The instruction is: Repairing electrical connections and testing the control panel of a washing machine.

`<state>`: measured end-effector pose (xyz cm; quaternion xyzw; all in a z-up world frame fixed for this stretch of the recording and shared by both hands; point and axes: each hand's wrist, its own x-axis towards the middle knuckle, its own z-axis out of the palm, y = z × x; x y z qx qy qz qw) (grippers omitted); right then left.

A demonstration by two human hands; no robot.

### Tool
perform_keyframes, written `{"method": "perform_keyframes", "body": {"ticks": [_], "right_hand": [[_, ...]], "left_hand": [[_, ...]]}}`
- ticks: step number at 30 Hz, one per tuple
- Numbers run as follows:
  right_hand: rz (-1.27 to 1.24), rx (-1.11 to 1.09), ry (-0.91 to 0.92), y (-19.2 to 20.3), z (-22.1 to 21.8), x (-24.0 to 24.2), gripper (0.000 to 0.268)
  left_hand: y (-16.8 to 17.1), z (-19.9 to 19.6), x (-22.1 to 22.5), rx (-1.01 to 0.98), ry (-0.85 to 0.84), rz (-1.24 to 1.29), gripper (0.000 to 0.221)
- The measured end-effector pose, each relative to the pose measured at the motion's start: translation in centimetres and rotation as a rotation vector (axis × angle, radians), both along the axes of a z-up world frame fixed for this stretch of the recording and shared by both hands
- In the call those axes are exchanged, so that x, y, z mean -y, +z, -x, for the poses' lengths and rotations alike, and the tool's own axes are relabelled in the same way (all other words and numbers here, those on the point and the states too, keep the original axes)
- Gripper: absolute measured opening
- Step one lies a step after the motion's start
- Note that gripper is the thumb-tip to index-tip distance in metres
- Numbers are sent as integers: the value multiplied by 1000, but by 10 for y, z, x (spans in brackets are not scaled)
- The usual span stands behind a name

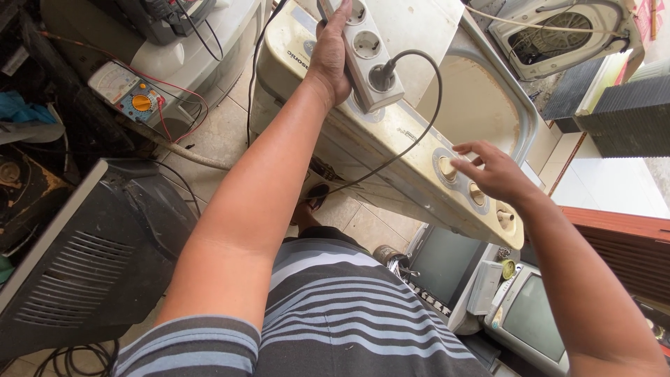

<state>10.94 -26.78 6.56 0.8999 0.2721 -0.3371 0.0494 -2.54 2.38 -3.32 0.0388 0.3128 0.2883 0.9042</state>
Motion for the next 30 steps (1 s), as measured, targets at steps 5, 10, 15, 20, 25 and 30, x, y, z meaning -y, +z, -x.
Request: {"method": "perform_keyframes", "body": {"ticks": [5, 10, 15, 20, 25, 30], "right_hand": [[-80, -57, 328, -11, -16, 25, 47], [-367, -18, 510, -43, -28, 51, 44], [-519, 127, 643, -65, -30, 67, 30], [-522, 194, 395, -69, -9, 67, 24], [-553, 264, 251, -79, 4, 64, 26], [-625, 413, 142, -96, 9, 58, 24]], "left_hand": [[8, 4, 1, -33, -27, -17, 59], [5, 2, 0, -21, -17, -10, 57], [-1, -1, 1, -44, -22, -11, 57], [-1, -1, 1, 3, -2, 2, 53], [2, 2, 0, -48, -32, 4, 61], [9, 5, 1, -18, -46, 1, 56]]}}
